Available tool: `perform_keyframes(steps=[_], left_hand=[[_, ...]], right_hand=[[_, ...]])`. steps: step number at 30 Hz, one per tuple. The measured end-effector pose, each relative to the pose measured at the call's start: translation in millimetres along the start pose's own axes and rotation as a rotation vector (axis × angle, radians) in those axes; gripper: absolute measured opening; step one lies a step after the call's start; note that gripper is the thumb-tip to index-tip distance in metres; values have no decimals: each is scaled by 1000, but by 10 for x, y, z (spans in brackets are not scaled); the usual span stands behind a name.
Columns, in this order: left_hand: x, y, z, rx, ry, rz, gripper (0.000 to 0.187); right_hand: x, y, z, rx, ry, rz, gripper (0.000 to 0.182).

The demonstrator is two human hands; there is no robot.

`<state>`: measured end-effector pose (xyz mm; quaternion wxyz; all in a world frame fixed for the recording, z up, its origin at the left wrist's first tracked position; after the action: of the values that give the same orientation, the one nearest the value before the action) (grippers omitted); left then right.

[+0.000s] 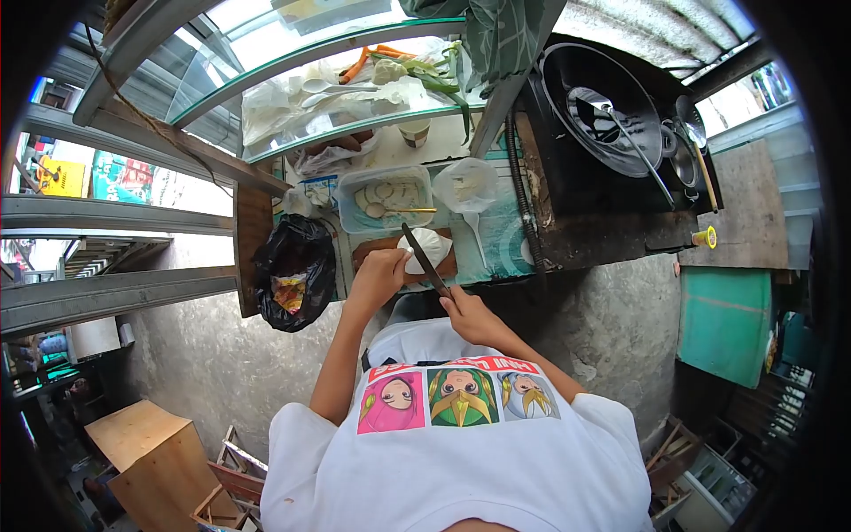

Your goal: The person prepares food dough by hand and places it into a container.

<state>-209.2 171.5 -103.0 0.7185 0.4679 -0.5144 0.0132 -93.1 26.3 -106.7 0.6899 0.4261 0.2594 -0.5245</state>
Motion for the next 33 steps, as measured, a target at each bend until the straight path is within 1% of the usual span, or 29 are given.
perform_keyframes(steps=[2,3,6,8,10,13,15,18,20,22,24,26,28,30,31,33], left_hand=[[-10,-22,19,-11,-10,-15,18],[-16,1,-14,24,-18,-6,17],[-33,57,-19,69,-24,17,16],[-25,85,-37,89,-31,30,14],[3,61,-40,64,-25,-89,15],[-8,9,-84,21,-40,-125,14],[-10,20,-85,15,-46,-109,14],[-32,116,-113,14,-41,-109,12],[-74,132,-132,19,-29,-122,12],[-80,49,-126,-4,-130,-108,12],[-44,32,-135,-21,-132,-101,12],[-5,66,-133,-35,-132,-94,13],[-31,172,-145,-51,-42,-11,12],[-55,187,-145,-55,-54,-29,13],[-61,172,-136,-66,-65,-42,13],[-21,90,-149,-97,-94,-80,13]], right_hand=[[4,-48,-119,37,-3,-16,28],[-9,-48,-175,39,3,-10,28],[-31,-82,-159,13,-16,-31,28],[-53,-68,-9,-48,-41,12,28],[-8,-90,-21,-43,-27,-3,27],[21,-110,-178,1,14,-61,24],[-41,-43,-245,-114,-221,-206,26],[-25,-77,-98,-127,-178,-257,26],[-15,-81,-29,-156,-191,-209,25],[50,-124,-35,-149,-209,-259,25],[-2,-86,-156,-135,-239,-303,24],[-56,-80,-244,-205,-274,-473,17],[-4,-108,-169,-192,-263,-439,17],[35,-108,-28,-246,-274,-376,16],[17,-114,-7,-215,-247,-282,16],[94,-137,-120,-198,-241,-318,17]])
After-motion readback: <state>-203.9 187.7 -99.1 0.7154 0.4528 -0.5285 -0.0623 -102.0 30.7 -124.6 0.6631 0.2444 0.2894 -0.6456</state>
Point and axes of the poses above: each hand's wrist, its own z-axis away from the middle knuckle, its own y-axis out of the back of the hand, x = y × z, the point moved 4 cm from there along -z, towards the middle knuckle, and after that the axes turned 1 degree about y, right-handed, at the moved point
